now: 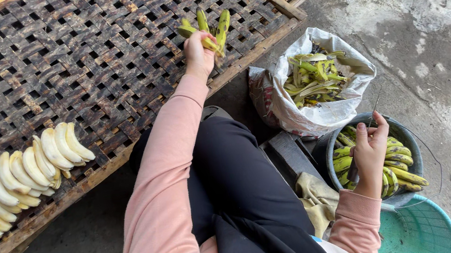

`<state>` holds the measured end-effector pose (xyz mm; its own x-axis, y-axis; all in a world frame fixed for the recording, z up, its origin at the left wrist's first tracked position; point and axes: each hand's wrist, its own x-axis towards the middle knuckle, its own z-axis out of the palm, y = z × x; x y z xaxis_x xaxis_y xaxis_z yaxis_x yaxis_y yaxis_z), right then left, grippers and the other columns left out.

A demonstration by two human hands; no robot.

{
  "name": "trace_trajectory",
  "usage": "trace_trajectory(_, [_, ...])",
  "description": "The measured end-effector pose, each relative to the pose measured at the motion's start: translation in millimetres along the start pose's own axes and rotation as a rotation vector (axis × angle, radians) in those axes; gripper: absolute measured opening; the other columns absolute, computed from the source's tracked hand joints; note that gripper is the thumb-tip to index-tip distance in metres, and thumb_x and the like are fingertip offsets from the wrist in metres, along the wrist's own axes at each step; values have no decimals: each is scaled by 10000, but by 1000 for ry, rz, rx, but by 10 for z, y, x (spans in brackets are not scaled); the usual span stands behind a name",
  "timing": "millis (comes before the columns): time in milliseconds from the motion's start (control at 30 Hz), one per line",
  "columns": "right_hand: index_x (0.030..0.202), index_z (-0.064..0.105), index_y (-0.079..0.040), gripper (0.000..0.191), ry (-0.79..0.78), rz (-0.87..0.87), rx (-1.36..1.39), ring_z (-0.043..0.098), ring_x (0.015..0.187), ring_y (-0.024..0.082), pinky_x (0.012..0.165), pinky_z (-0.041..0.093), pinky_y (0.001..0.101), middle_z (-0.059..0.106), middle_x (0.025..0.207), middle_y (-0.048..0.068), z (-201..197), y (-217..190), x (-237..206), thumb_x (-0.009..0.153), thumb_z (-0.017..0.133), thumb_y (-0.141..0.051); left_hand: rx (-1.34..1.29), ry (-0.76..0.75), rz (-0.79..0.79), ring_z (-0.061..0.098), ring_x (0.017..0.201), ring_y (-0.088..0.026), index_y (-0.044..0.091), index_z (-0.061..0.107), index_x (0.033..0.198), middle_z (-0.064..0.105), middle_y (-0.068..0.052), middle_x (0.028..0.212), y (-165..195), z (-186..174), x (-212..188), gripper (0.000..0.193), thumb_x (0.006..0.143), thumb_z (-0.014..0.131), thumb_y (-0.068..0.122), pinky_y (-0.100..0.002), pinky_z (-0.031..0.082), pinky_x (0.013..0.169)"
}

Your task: The person sits on the ground peeling green bananas with a knife, cutting the peel away by hand and with the blade, placing the peeled bananas in rows on a woven bamboo drying tray, and dropping the peels into a sack beside them.

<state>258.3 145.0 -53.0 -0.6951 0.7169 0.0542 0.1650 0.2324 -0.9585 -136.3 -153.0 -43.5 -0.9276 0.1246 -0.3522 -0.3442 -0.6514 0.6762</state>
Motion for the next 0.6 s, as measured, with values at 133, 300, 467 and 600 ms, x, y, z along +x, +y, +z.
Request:
trace_trajectory(133, [1599, 317, -90, 506, -94, -23, 112, 464, 631, 45, 482, 444, 223, 474, 930, -4, 50, -327, -10, 1135, 490, -195, 148, -256, 307, 596, 888, -166, 7, 534, 1190, 590, -87, 1019, -87, 293, -108, 380, 1038, 572, 353, -311, 551, 839])
trace_trajectory(300, [1680, 300, -109, 547, -197, -119, 187, 421, 661, 35, 541, 395, 188, 465, 872, -31, 259, -990, 86, 1152, 425, -174, 1161, -443, 1114, 694, 1134, -259, 136, 639, 1295, 727, -66, 1238, -430, 1007, -681, 382, 946, 725, 267, -616, 328, 1151])
trace_trajectory(467, [1700, 205, -122, 611, -349, -333, 320, 445, 712, 30, 569, 442, 191, 481, 958, -30, 500, -1541, 306, 1153, 476, -147, 1392, -448, 1396, 638, 1275, -248, 235, 624, 1380, 690, -4, 1298, -794, 1494, -1303, 476, 928, 737, 135, -672, 230, 1255])
trace_trajectory(600, [1680, 223, -103, 605, -328, -363, 164, 466, 687, 27, 558, 435, 180, 496, 1013, -25, 621, -1654, 377, 1144, 502, -141, 1355, -438, 1492, 606, 1313, -243, 266, 628, 1366, 689, 9, 1281, -878, 1381, -1525, 491, 910, 746, 125, -663, 202, 1266])
